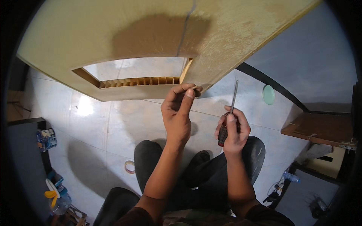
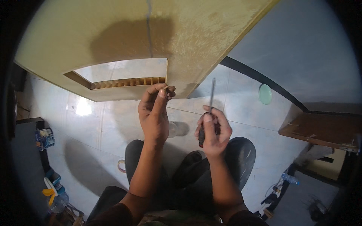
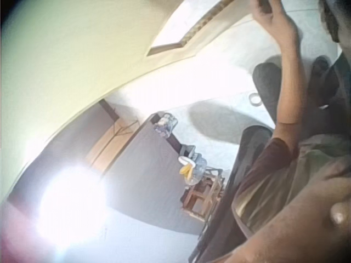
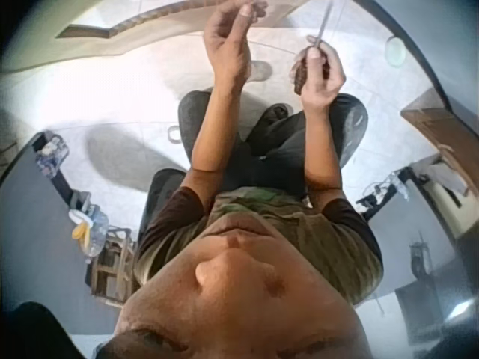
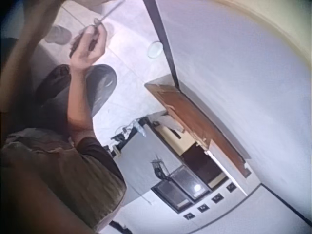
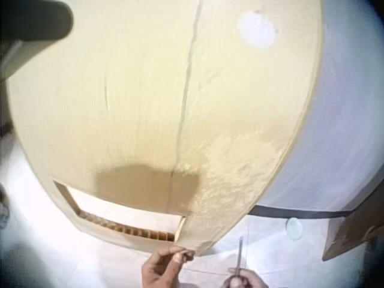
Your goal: The person uses a screwdriver to loosen a screw on a small door panel, removes a piece of material, and then uses a metal square tool to measure and mark the panel.
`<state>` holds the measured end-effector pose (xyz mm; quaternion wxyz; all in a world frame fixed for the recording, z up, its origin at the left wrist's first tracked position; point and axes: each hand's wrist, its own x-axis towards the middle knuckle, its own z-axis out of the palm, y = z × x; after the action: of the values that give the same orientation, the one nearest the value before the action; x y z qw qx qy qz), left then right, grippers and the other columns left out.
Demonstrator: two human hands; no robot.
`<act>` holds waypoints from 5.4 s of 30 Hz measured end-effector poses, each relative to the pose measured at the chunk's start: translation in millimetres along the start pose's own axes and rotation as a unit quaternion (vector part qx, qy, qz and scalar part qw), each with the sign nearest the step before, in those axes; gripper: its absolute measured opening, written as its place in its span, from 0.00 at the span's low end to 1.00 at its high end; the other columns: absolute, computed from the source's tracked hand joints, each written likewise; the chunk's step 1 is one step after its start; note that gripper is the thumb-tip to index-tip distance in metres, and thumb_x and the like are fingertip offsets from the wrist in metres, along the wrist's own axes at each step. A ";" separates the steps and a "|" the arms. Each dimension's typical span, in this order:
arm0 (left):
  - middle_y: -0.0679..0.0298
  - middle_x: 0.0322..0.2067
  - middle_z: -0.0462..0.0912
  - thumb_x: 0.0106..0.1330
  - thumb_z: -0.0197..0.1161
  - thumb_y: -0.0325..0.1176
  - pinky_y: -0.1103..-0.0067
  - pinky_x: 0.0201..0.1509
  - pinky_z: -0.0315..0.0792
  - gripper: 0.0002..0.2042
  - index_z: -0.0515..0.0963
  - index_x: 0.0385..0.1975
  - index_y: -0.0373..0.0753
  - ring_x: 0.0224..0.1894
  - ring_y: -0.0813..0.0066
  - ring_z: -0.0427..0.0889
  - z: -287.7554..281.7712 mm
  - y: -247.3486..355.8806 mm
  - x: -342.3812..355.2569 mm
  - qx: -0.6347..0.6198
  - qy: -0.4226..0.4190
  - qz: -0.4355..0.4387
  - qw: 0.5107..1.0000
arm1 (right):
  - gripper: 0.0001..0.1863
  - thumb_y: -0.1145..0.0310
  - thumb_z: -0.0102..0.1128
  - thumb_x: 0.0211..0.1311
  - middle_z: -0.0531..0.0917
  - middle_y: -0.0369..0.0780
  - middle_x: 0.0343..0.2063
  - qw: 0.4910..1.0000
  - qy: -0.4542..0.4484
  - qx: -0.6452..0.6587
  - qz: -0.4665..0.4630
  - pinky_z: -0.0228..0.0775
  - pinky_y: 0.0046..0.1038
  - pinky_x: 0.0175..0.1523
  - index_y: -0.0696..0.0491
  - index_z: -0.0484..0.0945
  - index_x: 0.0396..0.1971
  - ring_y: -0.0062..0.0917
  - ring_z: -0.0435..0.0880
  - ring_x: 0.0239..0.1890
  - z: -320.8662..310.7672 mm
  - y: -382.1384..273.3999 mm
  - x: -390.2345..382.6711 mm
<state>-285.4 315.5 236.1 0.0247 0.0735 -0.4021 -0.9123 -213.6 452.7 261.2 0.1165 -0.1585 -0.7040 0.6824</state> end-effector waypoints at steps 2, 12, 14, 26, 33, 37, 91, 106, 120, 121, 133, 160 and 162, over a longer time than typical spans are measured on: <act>0.57 0.43 0.85 0.76 0.60 0.28 0.74 0.58 0.72 0.08 0.79 0.49 0.32 0.47 0.71 0.82 8.6 12.4 -12.7 -0.010 -0.020 0.021 1.000 | 0.16 0.61 0.54 0.78 0.78 0.37 0.25 0.994 0.050 0.075 0.064 0.69 0.21 0.21 0.60 0.77 0.49 0.19 0.77 0.17 -4.5 -3.7 4.8; 0.63 0.27 0.72 0.81 0.50 0.37 0.70 0.48 0.70 0.14 0.73 0.33 0.37 0.36 0.67 0.75 38.7 42.2 -82.5 -0.034 -0.122 0.080 0.989 | 0.15 0.56 0.57 0.76 0.78 0.35 0.25 0.953 0.066 0.279 0.101 0.69 0.23 0.18 0.54 0.79 0.47 0.20 0.78 0.17 -31.9 -46.2 -5.8; 0.63 0.26 0.74 0.81 0.51 0.40 0.72 0.44 0.70 0.16 0.73 0.29 0.39 0.33 0.68 0.76 9.4 17.1 -97.6 0.046 -0.050 -0.006 0.998 | 0.15 0.55 0.57 0.76 0.79 0.35 0.25 0.940 0.042 0.319 0.116 0.70 0.23 0.18 0.53 0.79 0.46 0.20 0.79 0.18 -43.3 -43.7 -8.5; 0.54 0.35 0.89 0.68 0.69 0.38 0.73 0.44 0.78 0.13 0.83 0.41 0.33 0.37 0.68 0.87 -215.4 -32.0 -161.3 0.652 0.089 -0.094 0.747 | 0.17 0.56 0.62 0.71 0.80 0.37 0.33 0.923 0.089 0.329 0.179 0.72 0.24 0.27 0.52 0.79 0.50 0.21 0.79 0.27 -106.1 -35.5 -26.8; 0.50 0.39 0.88 0.72 0.59 0.47 0.59 0.50 0.78 0.15 0.84 0.42 0.42 0.45 0.47 0.86 -218.3 -58.6 -144.2 0.774 0.075 -0.140 0.613 | 0.15 0.65 0.63 0.69 0.79 0.37 0.34 0.958 0.097 0.199 0.181 0.76 0.26 0.32 0.53 0.76 0.51 0.22 0.81 0.32 -99.0 29.1 -6.3; 0.50 0.38 0.88 0.72 0.58 0.47 0.57 0.50 0.77 0.15 0.82 0.43 0.41 0.45 0.46 0.86 -227.3 -59.6 -142.0 0.777 0.073 -0.139 0.609 | 0.14 0.73 0.60 0.69 0.81 0.37 0.36 0.986 0.054 0.050 0.150 0.78 0.27 0.34 0.53 0.75 0.53 0.22 0.82 0.32 -72.7 58.7 0.3; 0.49 0.35 0.87 0.70 0.57 0.42 0.56 0.45 0.77 0.11 0.78 0.43 0.43 0.41 0.45 0.85 -232.3 -54.5 -108.4 0.777 0.074 -0.168 0.602 | 0.23 0.50 0.67 0.63 0.86 0.54 0.38 0.796 -0.395 -0.438 0.136 0.77 0.43 0.51 0.59 0.83 0.41 0.49 0.85 0.45 21.3 96.1 0.0; 0.49 0.35 0.87 0.71 0.57 0.43 0.55 0.45 0.77 0.11 0.79 0.41 0.43 0.40 0.45 0.86 -235.9 -54.1 -108.1 0.785 0.075 -0.170 0.591 | 0.24 0.52 0.72 0.59 0.87 0.53 0.37 0.796 -0.404 -0.436 0.116 0.78 0.40 0.50 0.59 0.84 0.41 0.46 0.87 0.43 24.8 99.9 -4.2; 0.47 0.37 0.86 0.73 0.57 0.46 0.56 0.49 0.75 0.15 0.80 0.40 0.40 0.43 0.43 0.84 -233.7 -43.1 -105.2 0.765 0.087 -0.164 0.616 | 0.22 0.51 0.71 0.59 0.87 0.51 0.38 0.780 -0.424 -0.445 0.120 0.78 0.44 0.51 0.56 0.84 0.39 0.48 0.86 0.45 39.0 100.8 -5.7; 0.48 0.37 0.86 0.73 0.56 0.46 0.56 0.48 0.76 0.15 0.80 0.39 0.40 0.43 0.44 0.84 -233.5 -42.8 -105.4 0.770 0.086 -0.161 0.611 | 0.22 0.51 0.71 0.59 0.87 0.51 0.38 0.777 -0.426 -0.446 0.126 0.78 0.43 0.51 0.57 0.85 0.39 0.47 0.86 0.45 39.7 99.8 -6.0; 0.50 0.39 0.87 0.74 0.54 0.46 0.56 0.47 0.77 0.15 0.82 0.42 0.42 0.43 0.45 0.85 -237.2 -48.5 -105.4 0.781 0.066 -0.146 0.603 | 0.23 0.52 0.73 0.58 0.88 0.53 0.34 0.760 -0.442 -0.453 0.148 0.79 0.40 0.49 0.59 0.86 0.40 0.45 0.88 0.42 41.5 89.5 -3.8; 0.58 0.35 0.84 0.64 0.69 0.34 0.74 0.58 0.71 0.13 0.82 0.32 0.25 0.44 0.71 0.79 -302.9 146.7 114.7 0.334 0.376 0.312 0.806 | 0.21 0.52 0.73 0.58 0.88 0.50 0.41 0.810 -0.414 -0.402 0.101 0.77 0.42 0.52 0.56 0.84 0.39 0.45 0.86 0.47 1.6 79.2 -4.9; 0.61 0.36 0.84 0.64 0.69 0.34 0.76 0.57 0.69 0.11 0.82 0.32 0.29 0.46 0.71 0.78 -290.1 184.4 136.9 0.305 0.358 0.268 0.841 | 0.21 0.52 0.73 0.58 0.88 0.50 0.41 0.805 -0.403 -0.417 0.123 0.77 0.42 0.52 0.56 0.84 0.39 0.45 0.86 0.47 -10.8 74.6 -2.3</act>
<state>-378.5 -35.1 163.3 0.3868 0.2884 -0.6274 -0.6113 -202.6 463.1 187.4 -0.3399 0.0118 -0.8791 0.3340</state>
